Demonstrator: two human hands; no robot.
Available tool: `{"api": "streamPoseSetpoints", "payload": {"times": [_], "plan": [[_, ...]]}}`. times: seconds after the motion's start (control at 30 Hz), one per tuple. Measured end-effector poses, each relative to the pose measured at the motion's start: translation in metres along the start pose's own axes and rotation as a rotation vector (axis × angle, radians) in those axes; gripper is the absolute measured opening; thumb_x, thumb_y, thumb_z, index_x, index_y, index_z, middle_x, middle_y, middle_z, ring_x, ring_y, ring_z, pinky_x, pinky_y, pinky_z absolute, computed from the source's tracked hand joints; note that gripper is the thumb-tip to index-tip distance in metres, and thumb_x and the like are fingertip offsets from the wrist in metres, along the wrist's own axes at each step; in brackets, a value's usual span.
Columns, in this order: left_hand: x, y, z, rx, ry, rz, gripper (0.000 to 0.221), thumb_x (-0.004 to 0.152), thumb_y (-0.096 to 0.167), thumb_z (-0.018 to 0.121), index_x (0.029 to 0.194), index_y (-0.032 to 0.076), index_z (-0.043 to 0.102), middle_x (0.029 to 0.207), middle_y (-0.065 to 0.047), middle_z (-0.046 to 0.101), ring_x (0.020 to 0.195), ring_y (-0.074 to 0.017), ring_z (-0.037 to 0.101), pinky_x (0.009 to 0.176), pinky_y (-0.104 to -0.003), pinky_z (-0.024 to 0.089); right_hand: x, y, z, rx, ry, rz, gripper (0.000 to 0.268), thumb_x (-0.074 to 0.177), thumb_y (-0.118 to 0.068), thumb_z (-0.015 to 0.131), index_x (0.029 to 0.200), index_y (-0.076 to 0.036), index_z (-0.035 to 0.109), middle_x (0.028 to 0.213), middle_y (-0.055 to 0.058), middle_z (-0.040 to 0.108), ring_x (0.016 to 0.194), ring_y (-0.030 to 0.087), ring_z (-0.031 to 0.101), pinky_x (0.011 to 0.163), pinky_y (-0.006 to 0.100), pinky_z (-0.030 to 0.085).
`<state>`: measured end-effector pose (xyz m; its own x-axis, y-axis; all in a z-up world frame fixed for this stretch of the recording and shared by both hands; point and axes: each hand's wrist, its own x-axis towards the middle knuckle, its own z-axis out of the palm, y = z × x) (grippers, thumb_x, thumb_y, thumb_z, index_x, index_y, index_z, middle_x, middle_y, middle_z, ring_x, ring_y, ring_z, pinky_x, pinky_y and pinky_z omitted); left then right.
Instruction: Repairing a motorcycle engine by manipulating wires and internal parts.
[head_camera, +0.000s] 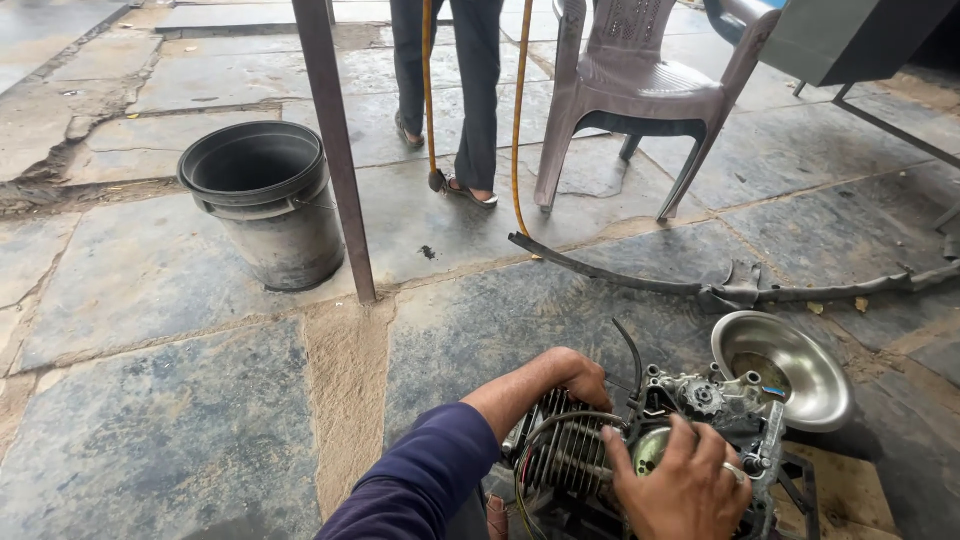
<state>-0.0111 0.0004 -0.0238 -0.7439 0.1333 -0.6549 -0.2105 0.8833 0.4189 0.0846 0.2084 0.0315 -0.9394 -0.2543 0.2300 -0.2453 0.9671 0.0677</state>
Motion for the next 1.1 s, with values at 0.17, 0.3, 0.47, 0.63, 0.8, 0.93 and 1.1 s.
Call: {"api": "streamPoseSetpoints", "payload": {"times": [0.17, 0.3, 0.47, 0.63, 0.8, 0.93, 1.1], "plan": [[0.005, -0.002, -0.001, 0.013, 0.002, 0.013, 0.058, 0.088, 0.055, 0.064, 0.127, 0.012, 0.074, 0.126, -0.016, 0.073, 0.112, -0.03, 0.072, 0.096, -0.049, 0.057, -0.007, -0.011, -0.002, -0.082, 0.043, 0.003, 0.061, 0.088, -0.07, 0.053, 0.131, -0.026, 0.064, 0.133, 0.009, 0.057, 0.135, 0.03, 0.052, 0.115, 0.054, 0.037], [-0.013, 0.004, -0.002, 0.011, 0.016, 0.017, 0.058, 0.088, 0.055, 0.065, 0.124, 0.012, 0.075, 0.123, -0.015, 0.075, 0.109, -0.0307, 0.075, 0.093, -0.047, 0.061, -0.004, -0.001, -0.009, -0.059, 0.073, -0.197, 0.046, 0.084, -0.055, 0.064, 0.118, -0.025, 0.069, 0.127, 0.007, 0.057, 0.131, 0.026, 0.053, 0.116, 0.053, 0.037], [-0.016, 0.006, -0.001, 0.063, 0.037, 0.029, 0.058, 0.088, 0.057, 0.063, 0.122, 0.013, 0.077, 0.123, -0.014, 0.075, 0.11, -0.0297, 0.074, 0.093, -0.048, 0.06, 0.007, 0.019, -0.02, 0.12, 0.042, -0.533, 0.054, 0.077, -0.045, 0.07, 0.121, -0.015, 0.069, 0.125, 0.013, 0.057, 0.127, 0.034, 0.05, 0.11, 0.058, 0.035], [-0.004, 0.001, 0.003, 0.038, 0.035, 0.002, 0.057, 0.089, 0.056, 0.06, 0.126, 0.015, 0.075, 0.127, -0.013, 0.072, 0.113, -0.0296, 0.071, 0.093, -0.051, 0.057, 0.022, 0.035, -0.031, 0.314, -0.011, -0.886, 0.052, 0.074, -0.036, 0.078, 0.116, -0.007, 0.068, 0.126, 0.016, 0.057, 0.13, 0.041, 0.049, 0.106, 0.057, 0.038], [-0.01, 0.004, -0.001, 0.08, 0.043, 0.026, 0.06, 0.089, 0.055, 0.064, 0.127, 0.011, 0.074, 0.127, -0.015, 0.074, 0.113, -0.0305, 0.073, 0.093, -0.047, 0.06, 0.025, 0.036, -0.043, 0.297, -0.141, -1.055, 0.054, 0.074, -0.031, 0.082, 0.119, -0.005, 0.067, 0.128, 0.016, 0.058, 0.132, 0.046, 0.046, 0.106, 0.056, 0.038], [0.002, -0.001, 0.002, 0.06, 0.051, 0.021, 0.059, 0.088, 0.055, 0.063, 0.128, 0.013, 0.073, 0.127, -0.014, 0.073, 0.113, -0.0304, 0.071, 0.093, -0.047, 0.06, 0.016, 0.038, -0.037, 0.297, -0.108, -0.996, 0.053, 0.074, -0.03, 0.081, 0.12, -0.009, 0.066, 0.13, 0.012, 0.058, 0.133, 0.04, 0.048, 0.109, 0.053, 0.038], [-0.002, -0.001, -0.002, 0.036, 0.024, 0.052, 0.058, 0.089, 0.053, 0.063, 0.125, 0.009, 0.075, 0.124, -0.017, 0.074, 0.108, -0.032, 0.074, 0.089, -0.047, 0.06, -0.002, 0.031, -0.011, 0.114, 0.056, -0.587, 0.072, 0.071, -0.047, 0.076, 0.137, -0.021, 0.065, 0.144, 0.013, 0.048, 0.141, 0.035, 0.039, 0.113, 0.065, 0.023]]}}
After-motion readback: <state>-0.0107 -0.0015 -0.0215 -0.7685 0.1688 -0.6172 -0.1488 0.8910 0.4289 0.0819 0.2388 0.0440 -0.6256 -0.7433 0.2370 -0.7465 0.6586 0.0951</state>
